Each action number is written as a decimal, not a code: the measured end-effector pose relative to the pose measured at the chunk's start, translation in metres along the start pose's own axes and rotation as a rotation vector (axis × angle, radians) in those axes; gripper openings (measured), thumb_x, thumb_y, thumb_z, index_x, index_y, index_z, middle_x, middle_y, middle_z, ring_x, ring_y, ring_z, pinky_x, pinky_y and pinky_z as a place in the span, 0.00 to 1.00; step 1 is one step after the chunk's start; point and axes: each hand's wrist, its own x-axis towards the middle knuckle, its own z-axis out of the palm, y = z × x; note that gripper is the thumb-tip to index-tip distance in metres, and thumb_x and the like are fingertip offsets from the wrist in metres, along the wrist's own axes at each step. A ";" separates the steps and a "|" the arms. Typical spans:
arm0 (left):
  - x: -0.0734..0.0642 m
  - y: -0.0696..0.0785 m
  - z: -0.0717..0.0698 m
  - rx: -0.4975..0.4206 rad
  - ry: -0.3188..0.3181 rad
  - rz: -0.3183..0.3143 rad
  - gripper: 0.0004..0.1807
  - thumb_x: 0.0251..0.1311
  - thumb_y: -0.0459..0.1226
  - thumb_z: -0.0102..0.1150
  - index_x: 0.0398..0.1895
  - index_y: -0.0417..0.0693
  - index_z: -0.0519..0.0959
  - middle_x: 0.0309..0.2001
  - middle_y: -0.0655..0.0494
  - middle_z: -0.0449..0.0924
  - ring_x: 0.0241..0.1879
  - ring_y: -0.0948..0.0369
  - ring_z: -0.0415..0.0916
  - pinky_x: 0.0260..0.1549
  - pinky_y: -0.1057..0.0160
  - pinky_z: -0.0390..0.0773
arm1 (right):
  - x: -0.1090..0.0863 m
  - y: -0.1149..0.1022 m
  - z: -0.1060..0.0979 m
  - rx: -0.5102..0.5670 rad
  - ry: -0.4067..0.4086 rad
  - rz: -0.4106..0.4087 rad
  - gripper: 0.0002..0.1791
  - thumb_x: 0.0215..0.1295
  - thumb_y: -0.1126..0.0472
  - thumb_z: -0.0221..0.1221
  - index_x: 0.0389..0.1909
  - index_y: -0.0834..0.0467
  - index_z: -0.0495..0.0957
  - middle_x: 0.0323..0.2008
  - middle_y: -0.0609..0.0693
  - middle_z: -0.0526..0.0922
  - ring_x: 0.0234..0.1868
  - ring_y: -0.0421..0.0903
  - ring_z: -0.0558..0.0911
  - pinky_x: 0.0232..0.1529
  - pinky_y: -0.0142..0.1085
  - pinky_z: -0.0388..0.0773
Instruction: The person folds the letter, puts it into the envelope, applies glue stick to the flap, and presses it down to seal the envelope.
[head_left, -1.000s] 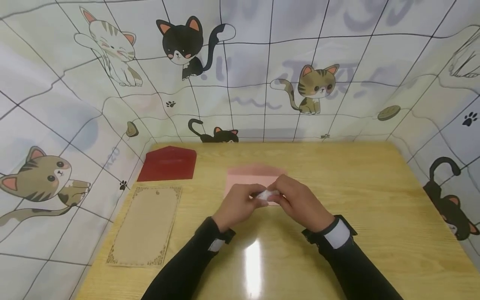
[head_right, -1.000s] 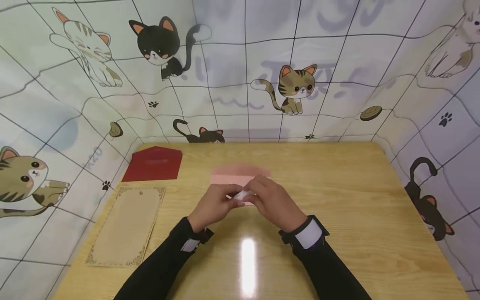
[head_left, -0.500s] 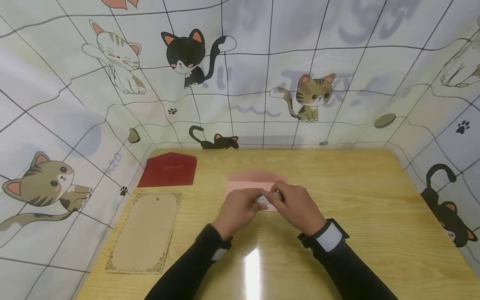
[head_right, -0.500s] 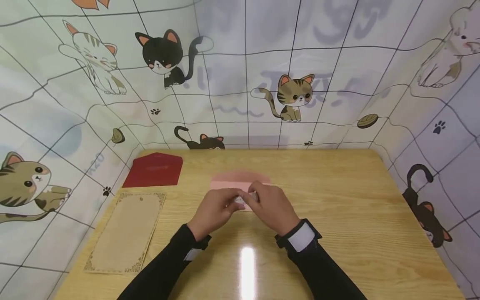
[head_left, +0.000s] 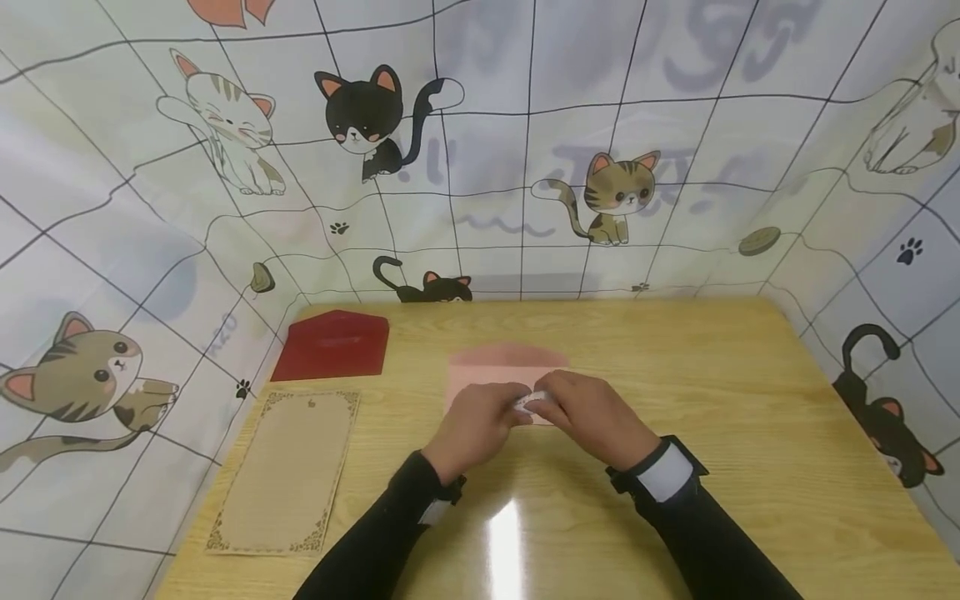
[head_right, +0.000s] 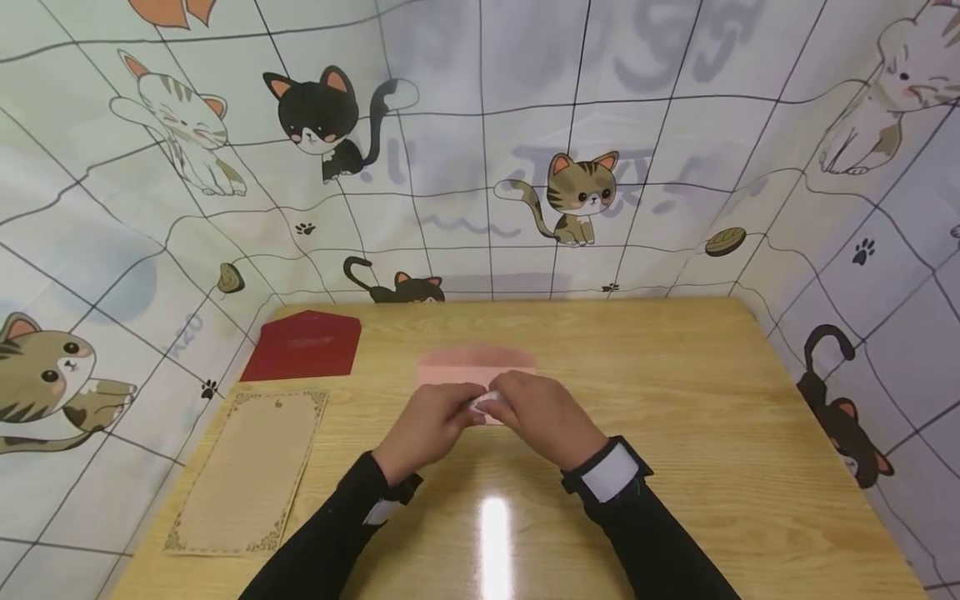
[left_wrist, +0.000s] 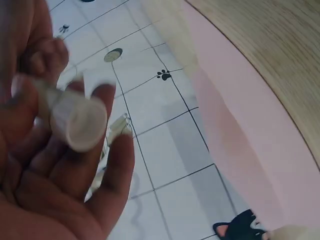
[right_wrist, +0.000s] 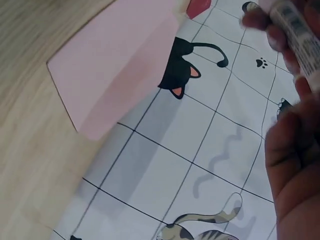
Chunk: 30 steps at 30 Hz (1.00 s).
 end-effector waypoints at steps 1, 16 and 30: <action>0.000 -0.002 -0.002 -0.053 -0.043 -0.019 0.06 0.63 0.45 0.62 0.40 0.58 0.81 0.32 0.66 0.82 0.30 0.71 0.72 0.33 0.68 0.77 | 0.000 0.002 -0.001 -0.001 -0.004 -0.047 0.11 0.70 0.47 0.57 0.41 0.50 0.77 0.33 0.41 0.79 0.32 0.35 0.74 0.33 0.36 0.79; -0.003 -0.018 -0.009 -0.155 -0.221 0.030 0.08 0.63 0.42 0.63 0.44 0.55 0.83 0.35 0.66 0.85 0.33 0.70 0.76 0.35 0.68 0.79 | 0.000 0.002 0.003 0.236 0.048 -0.118 0.04 0.66 0.54 0.63 0.40 0.43 0.84 0.31 0.37 0.81 0.30 0.32 0.76 0.29 0.33 0.79; -0.001 -0.003 -0.006 0.044 -0.066 0.031 0.07 0.62 0.44 0.64 0.41 0.55 0.81 0.33 0.66 0.82 0.31 0.71 0.73 0.34 0.69 0.78 | -0.007 -0.001 0.004 0.127 0.049 -0.012 0.12 0.69 0.50 0.58 0.50 0.47 0.80 0.37 0.39 0.81 0.35 0.34 0.75 0.35 0.37 0.80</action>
